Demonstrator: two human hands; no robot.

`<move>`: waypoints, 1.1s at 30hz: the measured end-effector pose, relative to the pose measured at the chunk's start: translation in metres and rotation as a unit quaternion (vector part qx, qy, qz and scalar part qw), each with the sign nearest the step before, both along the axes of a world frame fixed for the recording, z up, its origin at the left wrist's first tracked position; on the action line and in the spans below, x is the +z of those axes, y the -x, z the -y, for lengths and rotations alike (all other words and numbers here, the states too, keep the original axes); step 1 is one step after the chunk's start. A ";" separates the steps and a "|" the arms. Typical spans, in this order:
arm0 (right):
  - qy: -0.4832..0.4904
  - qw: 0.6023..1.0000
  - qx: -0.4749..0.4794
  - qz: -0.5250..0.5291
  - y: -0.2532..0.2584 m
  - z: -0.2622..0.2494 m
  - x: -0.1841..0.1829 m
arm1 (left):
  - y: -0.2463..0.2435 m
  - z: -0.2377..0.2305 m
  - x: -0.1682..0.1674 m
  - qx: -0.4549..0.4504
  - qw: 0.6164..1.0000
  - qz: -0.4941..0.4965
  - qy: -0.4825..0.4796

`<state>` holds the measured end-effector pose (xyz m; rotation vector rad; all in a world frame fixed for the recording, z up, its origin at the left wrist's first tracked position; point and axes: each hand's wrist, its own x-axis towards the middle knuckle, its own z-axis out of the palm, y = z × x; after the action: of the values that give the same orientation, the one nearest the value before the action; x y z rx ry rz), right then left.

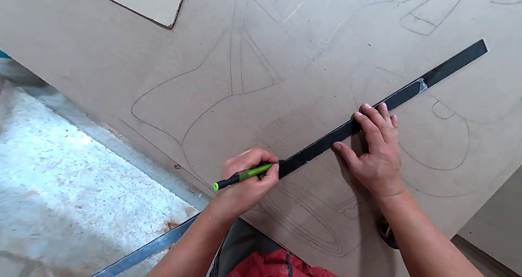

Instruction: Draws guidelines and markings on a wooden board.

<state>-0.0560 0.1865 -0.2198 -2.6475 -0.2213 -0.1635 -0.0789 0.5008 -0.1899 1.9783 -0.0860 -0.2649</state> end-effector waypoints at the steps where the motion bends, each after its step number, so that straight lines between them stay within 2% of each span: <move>1: 0.002 1.000 0.000 0.000 0.000 0.000 0.000 | 0.000 0.000 0.000 -0.001 1.000 0.001 -0.002; 14: 0.017 1.000 -0.008 0.000 -0.001 -0.002 0.000 | 0.002 0.005 0.000 0.001 0.998 0.025 -0.050; 27: -0.015 1.000 -0.005 0.008 0.001 0.000 -0.001 | 0.004 0.002 -0.002 0.040 0.999 -0.007 -0.007; 33: -0.021 1.000 -0.003 0.013 0.001 -0.001 -0.001 | 0.003 -0.001 -0.003 0.020 1.000 -0.004 0.013</move>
<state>-0.0571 0.1874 -0.2213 -2.6061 -0.2170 -0.2013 -0.0817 0.5020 -0.1929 1.9517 -0.0438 -0.2448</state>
